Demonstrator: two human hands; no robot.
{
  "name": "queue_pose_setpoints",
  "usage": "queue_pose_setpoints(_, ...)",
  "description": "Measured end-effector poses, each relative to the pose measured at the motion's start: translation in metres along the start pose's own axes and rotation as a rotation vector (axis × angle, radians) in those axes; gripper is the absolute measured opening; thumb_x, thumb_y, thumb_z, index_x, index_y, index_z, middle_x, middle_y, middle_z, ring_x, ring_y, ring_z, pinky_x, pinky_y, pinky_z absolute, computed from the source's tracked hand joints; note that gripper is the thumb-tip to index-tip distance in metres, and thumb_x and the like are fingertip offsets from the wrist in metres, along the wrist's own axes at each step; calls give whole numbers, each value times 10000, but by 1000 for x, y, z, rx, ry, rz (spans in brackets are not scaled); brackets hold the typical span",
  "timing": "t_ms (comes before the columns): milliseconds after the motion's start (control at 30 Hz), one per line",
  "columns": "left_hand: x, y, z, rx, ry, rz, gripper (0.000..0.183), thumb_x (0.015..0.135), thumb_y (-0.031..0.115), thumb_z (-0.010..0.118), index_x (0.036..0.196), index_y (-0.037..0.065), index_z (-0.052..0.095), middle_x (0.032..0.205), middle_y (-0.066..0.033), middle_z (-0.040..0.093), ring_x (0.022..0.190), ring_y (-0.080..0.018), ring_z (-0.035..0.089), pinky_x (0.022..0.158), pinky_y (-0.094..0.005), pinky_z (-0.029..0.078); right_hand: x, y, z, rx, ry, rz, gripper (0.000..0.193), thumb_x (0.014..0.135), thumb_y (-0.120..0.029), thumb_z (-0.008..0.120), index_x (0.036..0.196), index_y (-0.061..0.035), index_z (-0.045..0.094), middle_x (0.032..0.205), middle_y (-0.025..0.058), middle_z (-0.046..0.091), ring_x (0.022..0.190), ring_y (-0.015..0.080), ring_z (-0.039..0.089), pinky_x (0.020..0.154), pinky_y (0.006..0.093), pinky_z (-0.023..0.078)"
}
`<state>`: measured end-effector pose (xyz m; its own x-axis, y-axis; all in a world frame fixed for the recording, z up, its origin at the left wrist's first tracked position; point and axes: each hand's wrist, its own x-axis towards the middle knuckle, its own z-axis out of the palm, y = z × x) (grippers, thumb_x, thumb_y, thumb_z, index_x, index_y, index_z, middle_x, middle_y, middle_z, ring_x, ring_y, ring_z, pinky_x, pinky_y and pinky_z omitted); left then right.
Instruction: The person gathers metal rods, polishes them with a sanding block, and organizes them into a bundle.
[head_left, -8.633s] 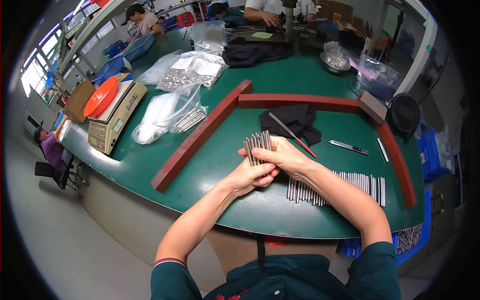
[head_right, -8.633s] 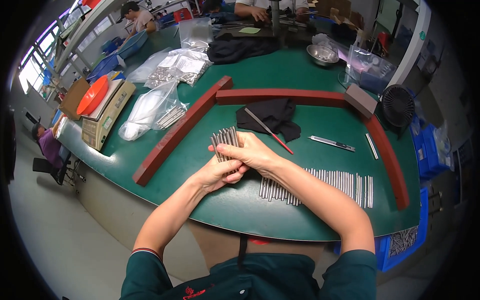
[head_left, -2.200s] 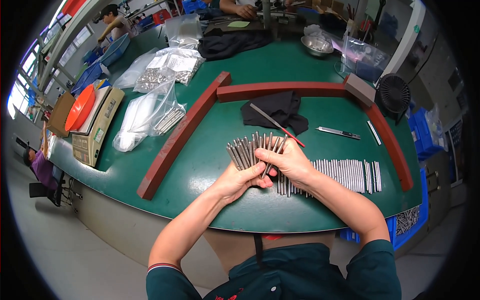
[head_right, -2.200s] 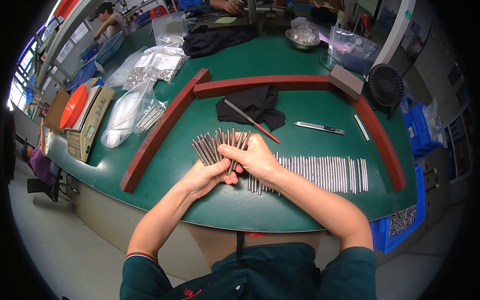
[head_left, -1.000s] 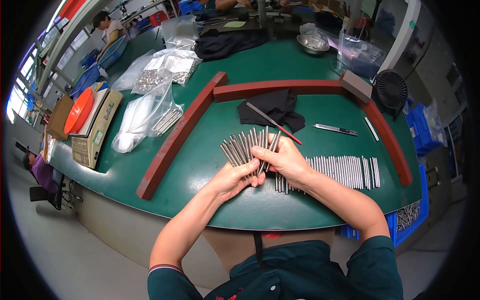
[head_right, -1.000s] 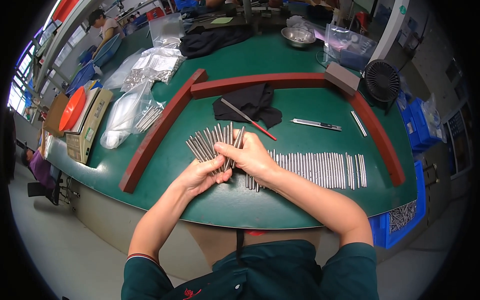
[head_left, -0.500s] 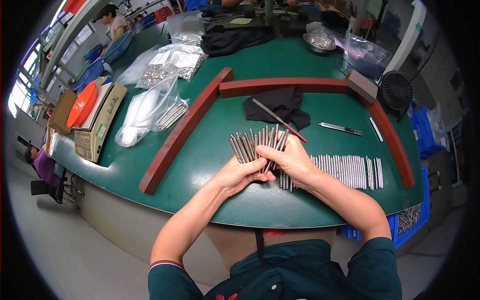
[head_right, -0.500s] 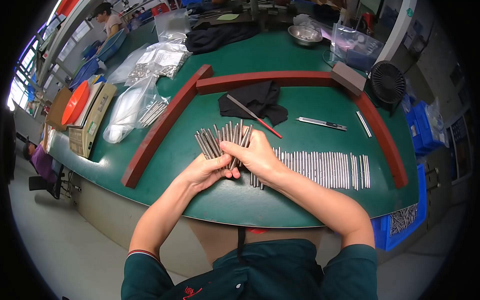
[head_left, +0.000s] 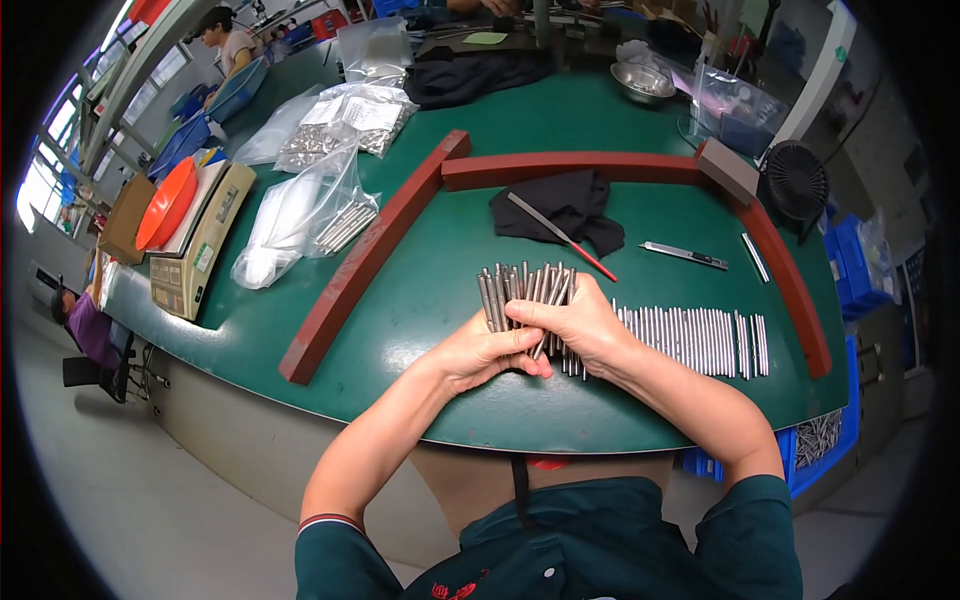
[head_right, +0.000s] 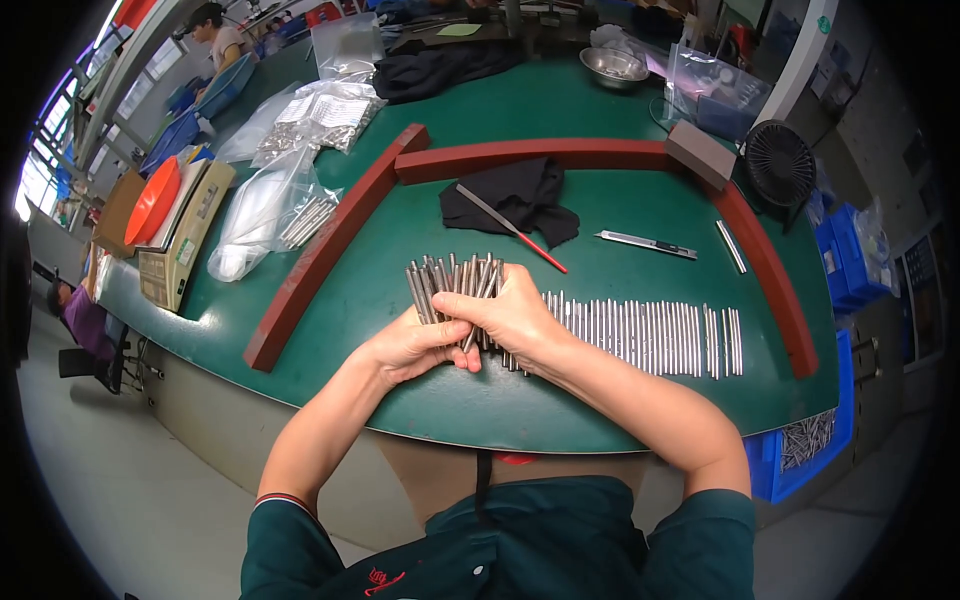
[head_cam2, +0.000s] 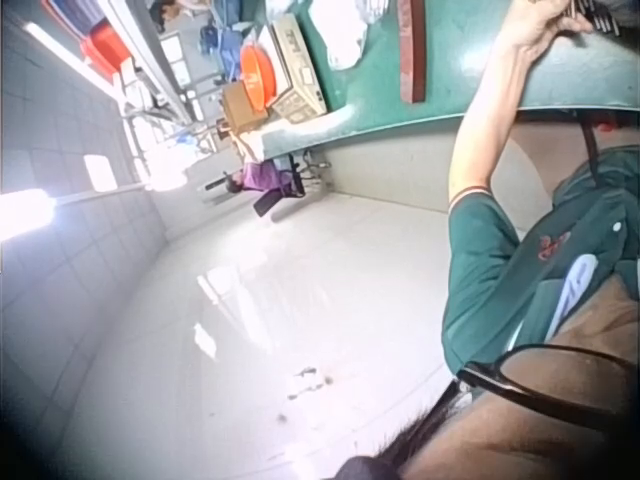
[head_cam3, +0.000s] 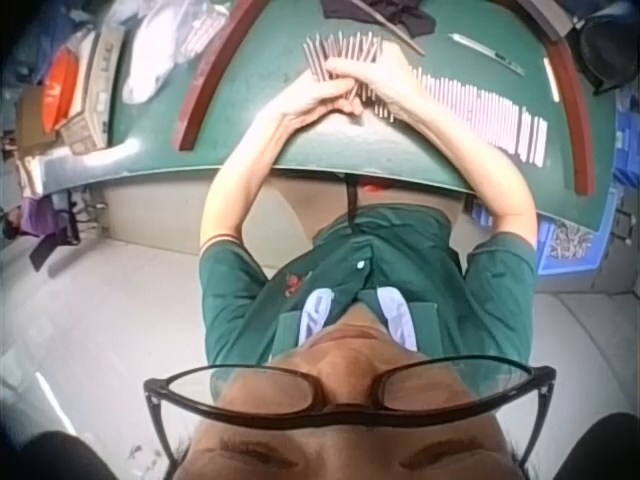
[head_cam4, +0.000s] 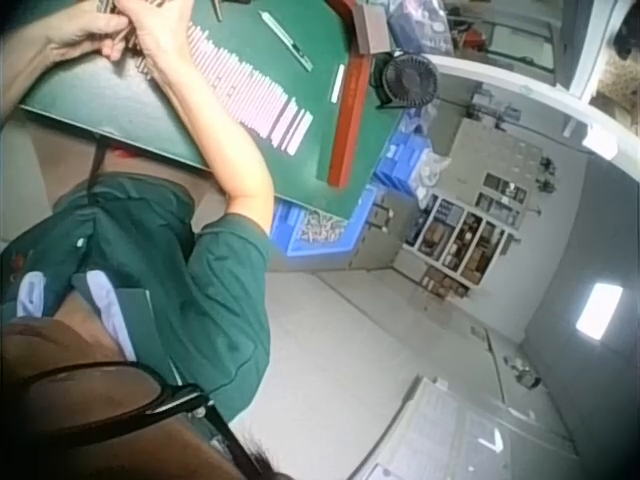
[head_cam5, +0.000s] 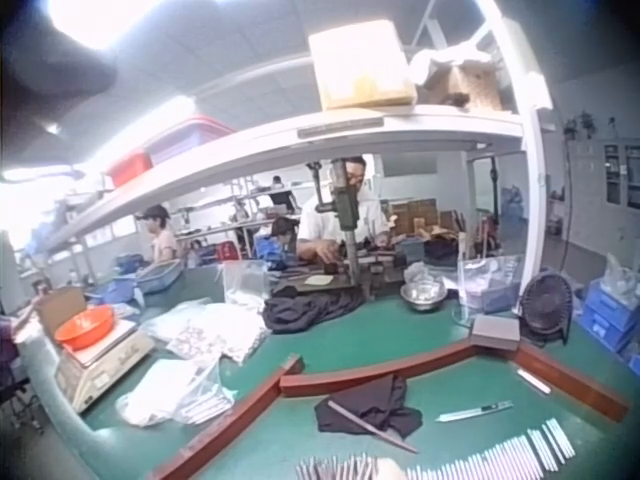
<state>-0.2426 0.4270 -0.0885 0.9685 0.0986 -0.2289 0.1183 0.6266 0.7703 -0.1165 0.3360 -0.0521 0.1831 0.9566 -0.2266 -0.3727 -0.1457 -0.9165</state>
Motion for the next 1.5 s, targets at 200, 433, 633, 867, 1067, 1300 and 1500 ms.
queue_pose_setpoints(200,-3,6,6,-44,18,7,388,798,189,588,1105,42,403,908,-133,544,734,-233,603,617,-252,510,-1,-2,0,37,76,6,98,759,-68,597,817,7,574,725,57,591,581,94,555,498,225,460)
queue_pose_setpoints(433,-3,6,5,-68,18,-3,383,800,159,579,1114,44,392,911,-135,544,728,-247,604,623,-262,515,0,1,2,24,113,-25,93,764,-73,581,794,13,563,677,61,577,528,94,542,442,217,436)
queue_pose_setpoints(633,2,0,-1,25,-75,-36,277,812,84,537,1056,11,427,867,-141,556,717,-224,605,622,-268,518,-4,0,6,-10,-5,-24,143,714,-62,649,808,-4,558,713,35,574,594,80,534,500,214,445)
queue_pose_setpoints(867,1,3,2,-12,-93,-54,247,811,96,549,1019,-7,466,851,-141,562,702,-202,602,614,-256,513,-7,-1,10,-11,56,-48,132,708,-67,648,797,-21,562,666,31,565,535,75,518,431,194,411)
queue_pose_setpoints(1067,1,2,1,-43,-105,-57,296,802,136,577,1034,-3,457,862,-139,559,709,-203,600,618,-253,512,-10,-4,12,9,77,2,123,714,-97,638,781,-31,560,651,22,560,454,48,480,342,171,351)
queue_pose_setpoints(1300,0,3,1,-47,-109,-47,324,796,171,592,1036,3,455,873,-141,557,717,-204,599,621,-252,513,-11,-8,12,-19,86,15,98,738,-111,615,763,-36,558,591,6,539,384,29,429,304,159,306)
queue_pose_setpoints(1500,-1,3,0,-64,-129,-32,339,801,192,584,1046,2,447,892,-145,553,747,-214,597,630,-255,517,-11,-10,14,-21,98,21,78,757,-104,584,740,-38,547,559,1,524,341,24,401,275,151,274)
